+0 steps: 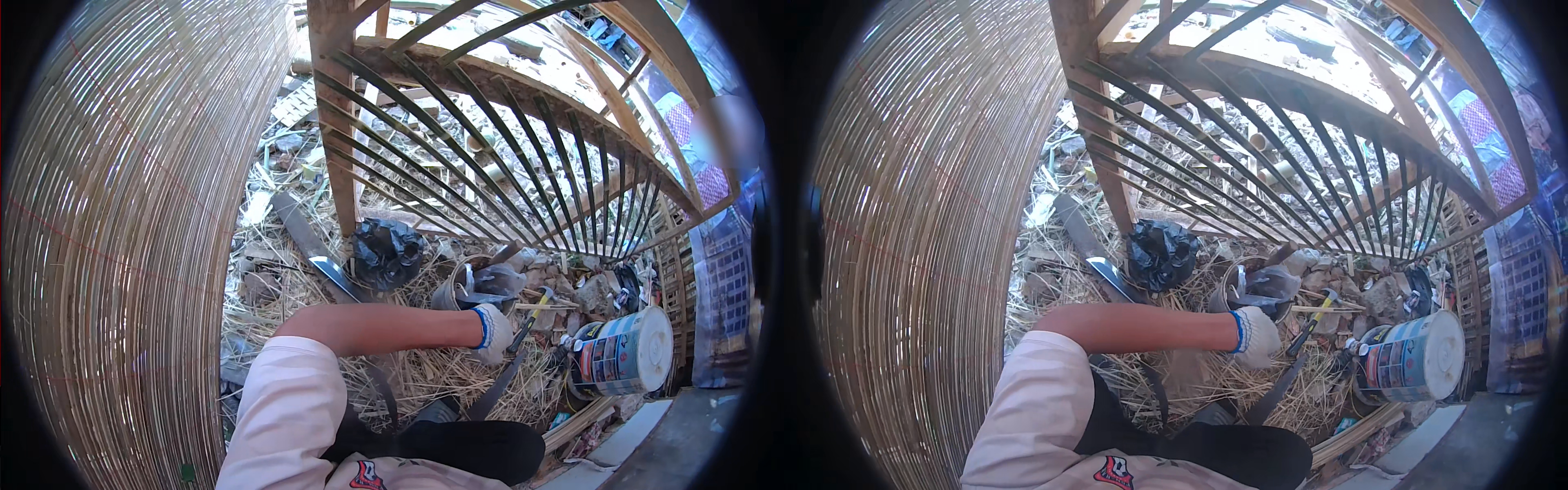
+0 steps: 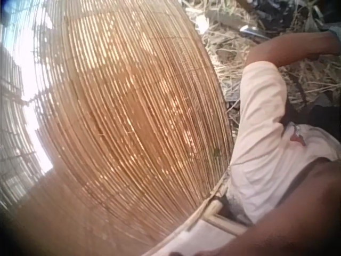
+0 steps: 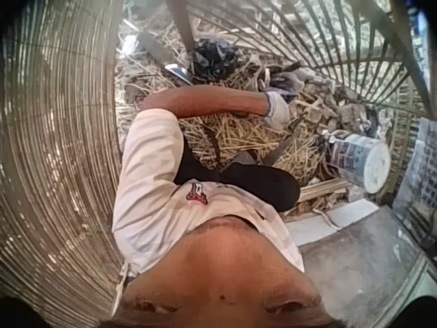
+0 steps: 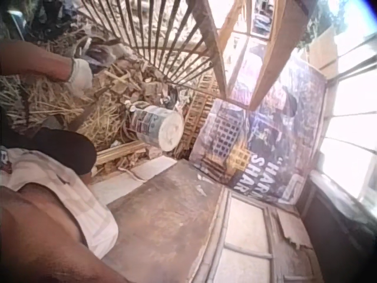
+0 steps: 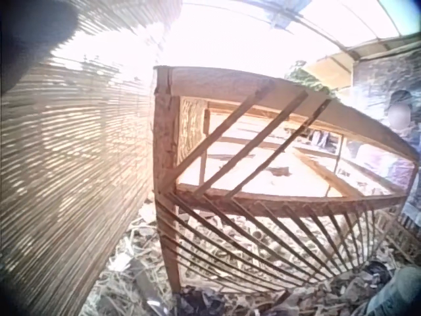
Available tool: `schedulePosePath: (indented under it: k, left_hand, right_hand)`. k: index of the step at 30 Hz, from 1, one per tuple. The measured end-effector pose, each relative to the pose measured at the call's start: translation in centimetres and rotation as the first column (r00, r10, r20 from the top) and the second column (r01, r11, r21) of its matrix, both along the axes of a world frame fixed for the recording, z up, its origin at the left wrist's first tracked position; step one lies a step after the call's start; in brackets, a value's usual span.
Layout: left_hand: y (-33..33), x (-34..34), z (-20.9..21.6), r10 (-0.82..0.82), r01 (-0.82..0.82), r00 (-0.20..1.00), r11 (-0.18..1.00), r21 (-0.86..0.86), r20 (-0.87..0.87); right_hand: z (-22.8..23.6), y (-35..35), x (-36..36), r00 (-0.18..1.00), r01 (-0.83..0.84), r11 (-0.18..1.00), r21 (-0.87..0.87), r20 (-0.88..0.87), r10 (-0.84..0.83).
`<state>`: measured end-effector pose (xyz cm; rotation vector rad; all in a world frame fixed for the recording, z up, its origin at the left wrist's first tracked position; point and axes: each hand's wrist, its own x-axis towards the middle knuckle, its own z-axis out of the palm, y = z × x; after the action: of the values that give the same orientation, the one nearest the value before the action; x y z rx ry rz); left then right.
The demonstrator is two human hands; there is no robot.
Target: The person hammers nails into a wooden frame using a hammer, weaves a bamboo strip through the lattice frame, and cuts a bamboo strip using a saw.
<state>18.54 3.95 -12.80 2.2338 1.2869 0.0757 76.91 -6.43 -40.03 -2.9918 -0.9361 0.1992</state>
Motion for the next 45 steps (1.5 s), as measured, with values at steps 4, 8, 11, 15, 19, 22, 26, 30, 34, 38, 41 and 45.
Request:
schedulePosePath:
  k: [4, 8, 11, 15, 19, 22, 26, 30, 34, 38, 41, 45]
  left_hand:
    - [0.0, -1.1, 0.4, 0.026, -0.027, 0.999, 1.000, 0.012, 0.038]
    - [-0.3, -2.4, 0.0, 0.033, -0.033, 0.999, 0.999, -0.023, 0.006]
    - [-0.4, -3.2, -0.4, 0.039, -0.039, 0.999, 0.999, -0.020, -0.002]
    - [0.2, -3.6, -0.6, 0.019, -0.018, 0.999, 1.000, -0.012, 0.029]
    - [1.1, -3.1, -0.1, -0.018, 0.014, 0.999, 0.997, 0.072, 0.050]
    - [1.4, -2.9, 1.0, -0.042, 0.026, 0.993, 0.990, 0.142, 0.113]
    - [1.8, -2.6, 3.3, -0.086, 0.025, 0.972, 0.962, 0.273, 0.217]
    - [1.6, -2.9, 6.2, -0.018, -0.197, 0.894, 0.882, 0.428, 0.448]
    - [1.7, -4.5, 9.0, 0.106, -0.431, 0.815, 0.767, 0.474, 0.570]
    - [0.9, -7.4, 10.4, 0.285, -0.778, 0.550, 0.517, 0.357, 0.785]
    - [0.2, -9.9, 10.8, 0.383, -0.870, 0.402, 0.444, 0.216, 0.832]
    - [-0.8, -12.4, 11.6, 0.407, -0.970, 0.200, 0.211, 0.121, 0.892]
  right_hand:
    - [2.7, 1.2, -2.9, 1.000, 0.026, 0.997, 0.076, 0.015, -0.027]
    - [4.4, 1.7, -2.9, 0.997, 0.063, 0.981, 0.184, 0.030, -0.069]
    - [6.0, 1.4, -1.6, 0.993, 0.096, 0.944, 0.316, 0.031, -0.112]
    - [10.2, 1.5, 0.3, 0.989, 0.105, 0.800, 0.590, 0.018, -0.144]
    - [17.6, 4.9, -0.9, 0.989, 0.144, 0.521, 0.841, -0.111, -0.094]
    - [25.9, 9.4, -5.5, 0.988, 0.114, 0.230, 0.967, -0.135, 0.077]
    - [39.2, 15.2, -14.7, 0.705, 0.482, -0.069, 0.873, -0.341, 0.621]
    - [47.4, 19.3, -27.0, 0.030, 0.366, 0.065, 0.928, -0.082, 0.996]
    - [52.7, 21.6, -38.0, -0.232, 0.118, -0.041, 0.992, 0.068, 0.970]
    - [58.6, 24.5, -45.6, -0.369, 0.178, -0.087, 0.980, 0.149, 0.917]
    - [60.7, 26.8, -50.3, -0.607, 0.190, -0.068, 0.979, 0.172, 0.776]
    - [62.5, 28.6, -53.8, -0.674, 0.188, -0.043, 0.981, 0.161, 0.721]
